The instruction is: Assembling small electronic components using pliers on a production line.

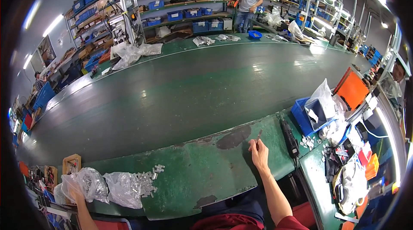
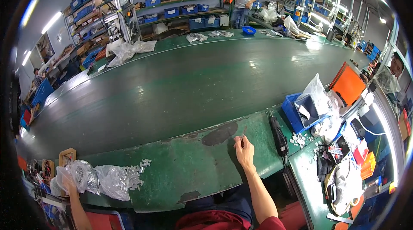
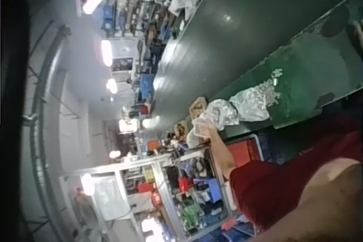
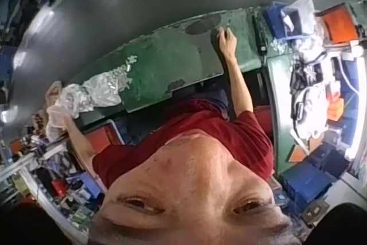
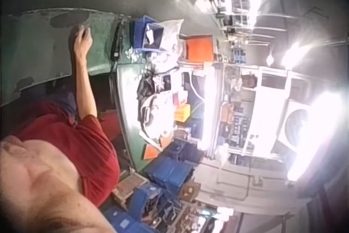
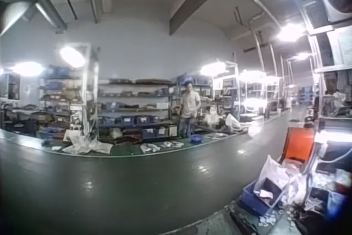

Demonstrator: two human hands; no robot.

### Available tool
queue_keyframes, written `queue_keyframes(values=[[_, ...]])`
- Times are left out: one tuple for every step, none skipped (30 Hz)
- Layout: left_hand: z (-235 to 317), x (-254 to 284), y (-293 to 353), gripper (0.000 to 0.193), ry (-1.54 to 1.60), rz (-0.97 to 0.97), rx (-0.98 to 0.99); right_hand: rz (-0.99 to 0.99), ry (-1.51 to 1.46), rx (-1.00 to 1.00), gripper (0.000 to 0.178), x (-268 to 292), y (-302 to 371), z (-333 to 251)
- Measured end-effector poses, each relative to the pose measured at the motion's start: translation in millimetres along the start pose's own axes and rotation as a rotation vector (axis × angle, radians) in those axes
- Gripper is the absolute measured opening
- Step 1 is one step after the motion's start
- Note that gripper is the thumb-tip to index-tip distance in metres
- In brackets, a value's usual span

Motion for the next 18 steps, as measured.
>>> queue_keyframes(values=[[-3.8, 1.6, -0.7, 0.072, -0.006, -0.002, 0.005, -0.001, -0.006, -0.002, 0.03, -0.5, 0.8, 1.3], [-7.2, 2.9, -1.5, 0.073, -0.011, -0.005, 0.01, -0.001, -0.012, -0.004, 0.03, -0.8, 1.0, 2.8], [-10.0, 3.7, -2.3, 0.073, -0.015, -0.008, 0.014, -0.001, -0.014, -0.006, 0.03, -1.5, 0.1, 5.2], [-10.7, 0.8, -4.2, 0.074, -0.015, -0.011, 0.021, 0.0, -0.025, -0.002, 0.029, -2.3, -0.6, 5.9], [-10.9, -2.7, -4.3, 0.074, -0.012, -0.015, 0.026, 0.002, -0.035, 0.001, 0.029, -1.9, -0.4, 6.1], [-8.1, -10.0, -7.0, 0.074, -0.004, -0.017, 0.025, 0.007, -0.028, 0.002, 0.029, -0.1, 1.0, 6.9], [-1.4, -11.6, -7.4, 0.071, 0.002, 0.168, -0.076, 0.013, -0.024, 0.001, 0.028, 2.9, 3.0, 2.7], [7.3, -12.7, -6.7, 0.069, 0.008, 0.354, -0.177, 0.02, -0.018, -0.001, 0.028, 7.3, 3.6, -1.2], [-38.1, -23.9, 4.3, 0.069, -0.05, 0.361, -0.166, -0.017, -0.064, 0.004, 0.028, -4.1, 2.1, -4.9], [-85.8, -26.3, 3.5, 0.067, -0.106, 0.267, -0.118, -0.036, -0.128, -0.018, 0.027, -10.4, 1.0, -0.1], [-66.0, -45.5, 7.6, 0.065, -0.097, 0.155, -0.066, -0.023, -0.133, -0.03, 0.027, -7.3, 1.3, 3.2], [-62.3, -49.9, 2.2, 0.065, -0.08, 0.157, -0.057, -0.013, -0.123, -0.017, 0.027, -2.6, 1.9, 1.4], [-56.1, -51.4, -8.8, 0.065, 0.089, 0.129, -0.093, -0.005, -0.123, -0.011, 0.027, 0.0, 0.8, 3.3], [-56.5, -47.7, -17.8, 0.065, 0.243, 0.104, -0.13, -0.002, -0.135, -0.009, 0.027, -1.5, 0.3, 4.7], [-67.5, -42.3, -1.8, 0.065, 0.215, 0.116, -0.137, -0.011, -0.164, -0.018, 0.027, -7.3, -0.9, 5.4], [-40.2, -45.8, 2.2, 0.067, 0.145, 0.084, -0.031, -0.009, -0.119, -0.014, 0.027, -4.0, -0.4, 4.5], [-6.0, -43.3, -1.3, 0.068, 0.078, 0.052, 0.068, -0.001, -0.073, -0.011, 0.027, 3.9, 0.6, 3.0], [-6.9, -39.4, -8.6, 0.068, 0.075, 0.059, 0.061, 0.004, -0.081, -0.016, 0.027, 6.5, 0.9, -0.4]])
Point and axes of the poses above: each hand's wrist, its own y-axis away from the middle knuckle, its own x-axis out of the back of the hand, z = x × y, the point moved 1 cm from there along -y, towards the middle knuckle, and after that the axes turned 11 degrees about -x, right-handed, at the moved point
